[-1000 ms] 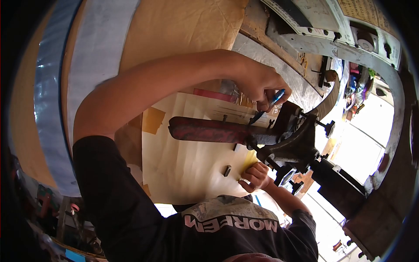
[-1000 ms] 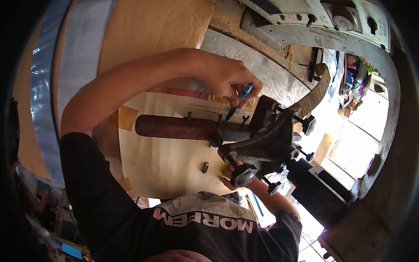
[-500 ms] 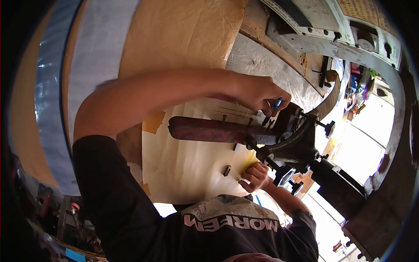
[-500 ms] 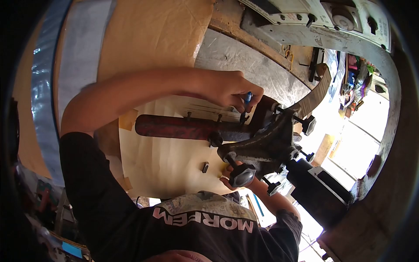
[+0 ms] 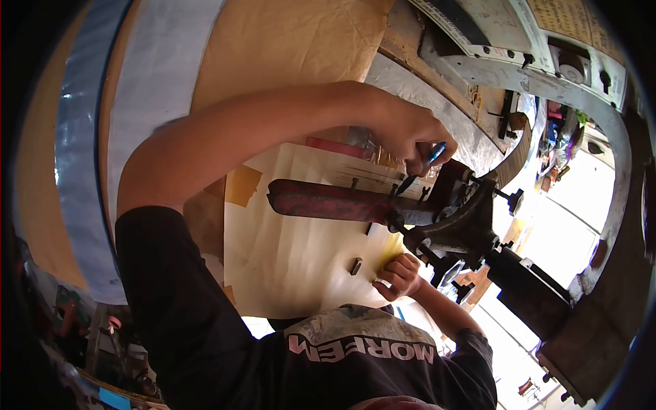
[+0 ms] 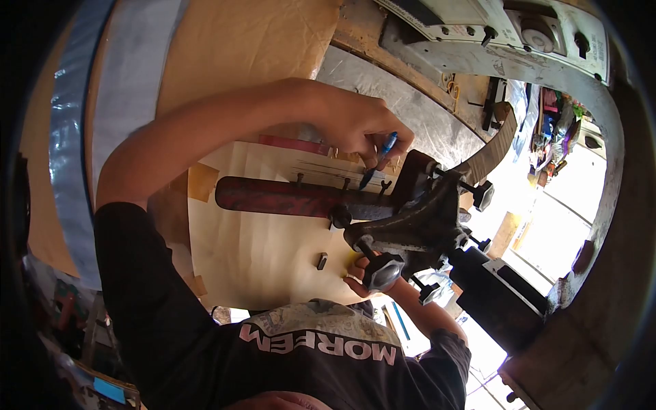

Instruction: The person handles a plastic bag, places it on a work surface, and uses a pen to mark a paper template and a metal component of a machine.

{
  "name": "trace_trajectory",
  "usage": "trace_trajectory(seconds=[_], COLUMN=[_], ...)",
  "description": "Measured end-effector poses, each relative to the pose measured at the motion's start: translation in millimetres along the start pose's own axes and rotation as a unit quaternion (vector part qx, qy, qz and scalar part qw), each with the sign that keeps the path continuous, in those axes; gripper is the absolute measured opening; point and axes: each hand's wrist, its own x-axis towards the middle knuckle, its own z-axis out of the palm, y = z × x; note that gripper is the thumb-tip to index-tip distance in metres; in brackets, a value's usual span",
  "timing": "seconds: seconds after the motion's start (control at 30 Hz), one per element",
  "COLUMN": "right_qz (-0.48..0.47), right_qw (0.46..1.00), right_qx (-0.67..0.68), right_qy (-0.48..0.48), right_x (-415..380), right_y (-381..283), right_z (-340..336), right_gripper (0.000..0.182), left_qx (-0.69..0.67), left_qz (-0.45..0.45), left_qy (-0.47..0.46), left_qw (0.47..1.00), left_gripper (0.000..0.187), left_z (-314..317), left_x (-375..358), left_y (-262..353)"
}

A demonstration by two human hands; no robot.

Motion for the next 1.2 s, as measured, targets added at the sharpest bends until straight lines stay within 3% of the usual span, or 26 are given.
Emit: trace_trajectory(seconds=[0.17,0.23,0.43,0.67,0.77,1.03,1.2], right_qz=[0.002,0.062,0.071,0.052,-0.004,-0.013,-0.015], right_qw=[0.999,0.997,0.996,0.998,1.0,1.0,1.0], right_qx=[-0.017,0.011,0.008,0.001,-0.01,-0.007,-0.013], right_qy=[-0.03,-0.046,-0.049,-0.018,0.009,0.014,0.012], right_x=[-2,-3,-5,-11,-5,-9,-5], right_y=[-1,-5,-6,-1,2,4,2], right_z=[-3,-3,-3,3,4,5,3], right_gripper=[0.024,0.017,0.019,0.027,0.023,0.024,0.024], left_qx=[-0.026,-0.047,0.01,0.034,0.04,0.014,-0.037], left_qz=[-0.04,0.0,0.095,0.089,0.107,-0.022,0.0], left_qy=[-0.018,0.009,0.068,0.108,0.092,-0.015,0.003], left_qw=[0.999,0.999,0.993,0.99,0.989,1.0,0.999], left_gripper=[0.021,0.02,0.023,0.023,0.022,0.019,0.02], left_z=[-4,3,21,31,27,-3,4], left_x=[0,2,6,4,4,-3,1], left_y=[-1,-10,-18,-12,-12,7,-7])
